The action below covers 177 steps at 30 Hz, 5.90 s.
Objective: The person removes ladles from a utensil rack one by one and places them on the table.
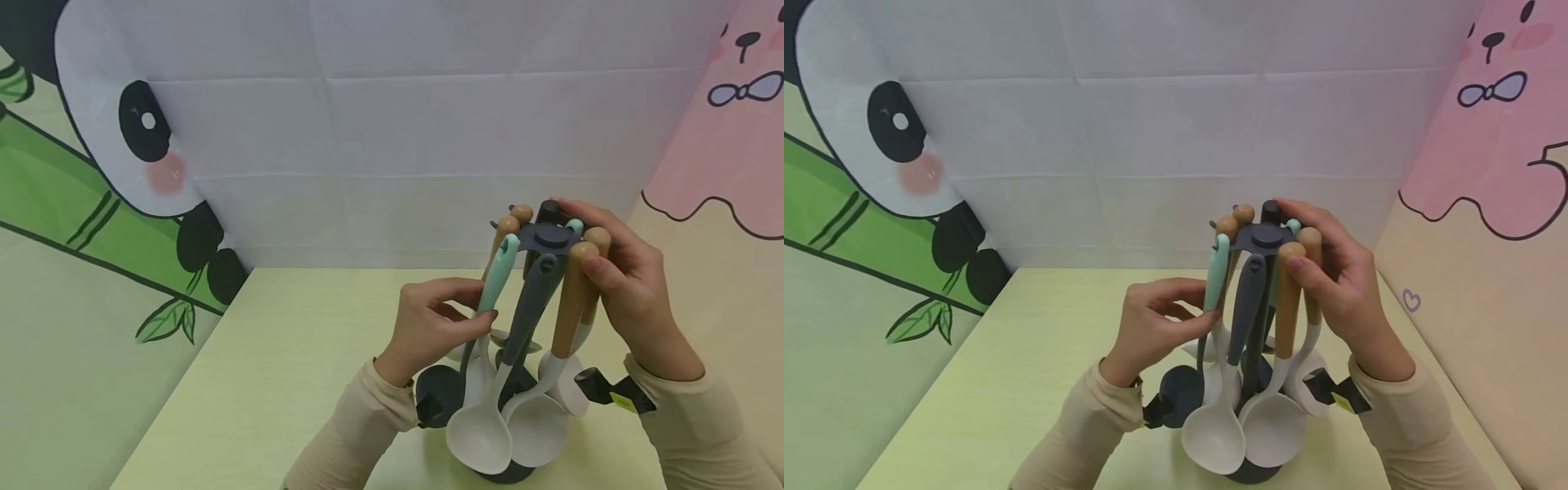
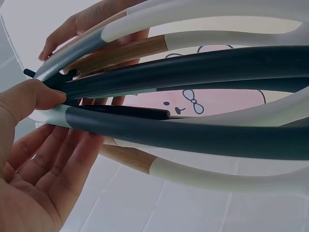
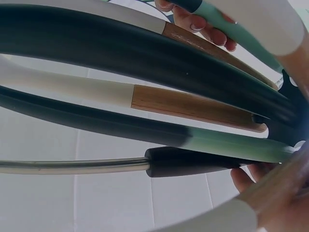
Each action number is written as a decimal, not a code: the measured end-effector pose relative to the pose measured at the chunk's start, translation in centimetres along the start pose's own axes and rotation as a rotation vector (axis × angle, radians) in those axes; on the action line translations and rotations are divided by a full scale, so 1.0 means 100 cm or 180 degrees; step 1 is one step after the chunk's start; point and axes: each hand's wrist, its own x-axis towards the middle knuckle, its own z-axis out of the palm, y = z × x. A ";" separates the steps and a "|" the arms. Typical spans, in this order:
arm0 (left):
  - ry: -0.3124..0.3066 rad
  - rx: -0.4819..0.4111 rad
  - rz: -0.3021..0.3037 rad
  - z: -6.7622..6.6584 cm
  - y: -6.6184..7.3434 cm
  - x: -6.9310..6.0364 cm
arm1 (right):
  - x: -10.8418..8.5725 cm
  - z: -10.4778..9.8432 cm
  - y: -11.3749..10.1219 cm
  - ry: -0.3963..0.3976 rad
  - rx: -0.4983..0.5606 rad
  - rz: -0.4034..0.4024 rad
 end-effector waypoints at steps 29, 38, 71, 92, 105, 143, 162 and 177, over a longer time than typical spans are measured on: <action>-0.0054 0.0041 -0.0012 -0.003 0.003 0.000 | -0.003 -0.005 0.003 -0.0015 -0.0060 0.0008; -0.0034 0.0075 -0.0019 -0.006 0.006 -0.001 | -0.003 -0.004 0.003 -0.0010 -0.0046 -0.0020; 0.0252 0.0194 -0.0063 -0.026 0.003 -0.008 | -0.002 -0.001 0.004 -0.0005 -0.0005 -0.0034; 0.0405 0.0180 -0.0310 -0.035 -0.002 -0.010 | -0.001 -0.002 0.007 0.0013 0.0074 -0.0168; 0.0519 0.0350 -0.0457 -0.040 -0.007 -0.013 | -0.001 -0.004 0.007 0.0038 -0.0025 -0.0198; 0.0739 0.0838 -0.0857 -0.072 -0.029 -0.024 | -0.002 -0.004 0.007 0.0052 -0.0200 -0.0194; 0.0723 0.1145 -0.1022 -0.095 -0.033 -0.032 | -0.002 -0.002 0.007 0.0068 -0.0098 -0.0231; 0.0745 0.1372 -0.1254 -0.114 -0.033 -0.036 | -0.002 -0.001 0.005 0.0062 -0.0081 -0.0198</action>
